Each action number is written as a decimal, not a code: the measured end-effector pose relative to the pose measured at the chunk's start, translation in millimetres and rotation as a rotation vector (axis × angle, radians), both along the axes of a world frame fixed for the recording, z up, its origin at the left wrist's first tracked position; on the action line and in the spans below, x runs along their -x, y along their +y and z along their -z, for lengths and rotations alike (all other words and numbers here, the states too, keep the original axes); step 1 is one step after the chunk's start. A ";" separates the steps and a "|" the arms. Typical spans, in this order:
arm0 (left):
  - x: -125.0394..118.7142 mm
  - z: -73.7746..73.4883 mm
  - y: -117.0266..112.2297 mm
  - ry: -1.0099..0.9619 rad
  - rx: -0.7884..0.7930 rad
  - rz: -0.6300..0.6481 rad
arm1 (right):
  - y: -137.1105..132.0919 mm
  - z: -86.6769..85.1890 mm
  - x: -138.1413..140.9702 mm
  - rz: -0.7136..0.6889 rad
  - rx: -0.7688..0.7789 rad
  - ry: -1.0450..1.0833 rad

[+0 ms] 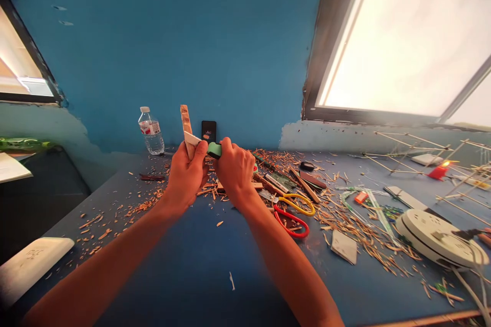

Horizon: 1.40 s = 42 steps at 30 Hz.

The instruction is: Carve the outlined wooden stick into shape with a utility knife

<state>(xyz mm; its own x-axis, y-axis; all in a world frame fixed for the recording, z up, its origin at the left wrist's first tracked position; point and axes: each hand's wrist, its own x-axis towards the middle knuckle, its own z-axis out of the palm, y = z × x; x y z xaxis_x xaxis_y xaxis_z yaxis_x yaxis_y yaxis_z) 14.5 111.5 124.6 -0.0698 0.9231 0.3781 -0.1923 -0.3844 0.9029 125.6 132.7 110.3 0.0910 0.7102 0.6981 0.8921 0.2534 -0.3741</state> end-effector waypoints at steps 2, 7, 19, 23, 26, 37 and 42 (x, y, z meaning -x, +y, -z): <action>-0.4 2.0 5.2 -0.025 0.005 0.007 | 6.0 1.0 3.3 -0.037 0.046 0.089; 7.8 -10.4 3.6 -0.079 -0.001 0.125 | 19.2 -12.4 -7.6 -0.293 0.165 0.397; 34.8 -55.0 -37.0 -0.053 -0.089 0.261 | -4.5 -53.7 -72.7 -0.882 0.338 0.870; 39.8 -63.9 -54.4 -0.042 -0.034 0.318 | -26.4 -63.1 -79.9 -0.872 0.281 0.797; 41.6 -68.4 -61.8 -0.085 0.051 0.381 | -47.6 -65.4 -77.8 -0.807 0.142 0.707; 39.6 -67.3 -96.3 0.113 0.120 0.404 | -82.1 -58.6 -45.1 -0.468 -0.267 -0.029; 36.7 -59.4 -100.0 0.200 0.120 0.328 | -81.6 -54.9 -39.1 -0.458 -0.275 -0.104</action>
